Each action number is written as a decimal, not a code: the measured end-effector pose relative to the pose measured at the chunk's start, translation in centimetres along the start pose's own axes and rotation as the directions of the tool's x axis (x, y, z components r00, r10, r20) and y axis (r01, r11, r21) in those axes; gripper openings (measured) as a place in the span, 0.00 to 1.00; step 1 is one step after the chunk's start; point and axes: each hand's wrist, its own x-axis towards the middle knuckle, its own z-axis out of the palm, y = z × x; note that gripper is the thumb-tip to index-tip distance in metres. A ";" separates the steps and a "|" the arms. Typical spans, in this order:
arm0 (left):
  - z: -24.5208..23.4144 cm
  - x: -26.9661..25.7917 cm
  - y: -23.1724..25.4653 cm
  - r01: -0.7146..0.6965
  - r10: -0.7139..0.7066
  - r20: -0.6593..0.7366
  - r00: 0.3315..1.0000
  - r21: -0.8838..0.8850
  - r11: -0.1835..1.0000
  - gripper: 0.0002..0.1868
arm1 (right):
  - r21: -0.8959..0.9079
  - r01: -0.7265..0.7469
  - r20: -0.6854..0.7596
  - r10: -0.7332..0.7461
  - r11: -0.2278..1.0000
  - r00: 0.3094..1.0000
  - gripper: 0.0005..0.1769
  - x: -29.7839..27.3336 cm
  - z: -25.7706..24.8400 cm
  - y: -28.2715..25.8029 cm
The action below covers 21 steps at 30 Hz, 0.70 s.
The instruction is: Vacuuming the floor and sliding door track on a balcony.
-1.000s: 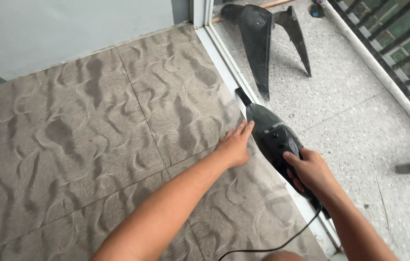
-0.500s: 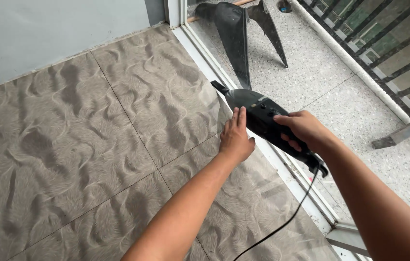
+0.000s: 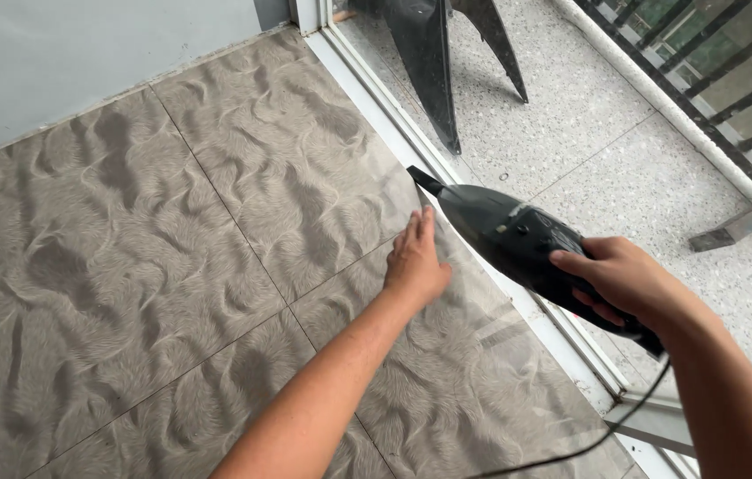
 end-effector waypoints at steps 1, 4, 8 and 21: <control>1.3 -0.4 0.2 -0.098 0.099 -0.046 0.994 0.010 0.995 0.56 | 0.002 -0.049 -0.003 0.049 0.999 0.999 0.24 -0.7 -0.3 1.1; 3.6 -1.4 2.9 -0.230 0.231 -0.037 0.972 0.029 0.973 0.56 | 0.031 -0.114 0.004 0.114 0.993 0.994 0.22 -2.3 -1.2 4.4; 6.6 -2.9 6.1 -0.323 0.309 0.131 0.942 0.107 0.940 0.56 | 0.143 -0.131 0.060 0.124 0.981 0.991 0.24 -4.4 -1.4 9.0; 8.9 -0.2 6.8 -0.346 0.339 0.074 0.938 0.183 0.920 0.58 | 0.136 -0.034 0.013 0.032 0.990 0.999 0.23 -3.6 -1.8 9.9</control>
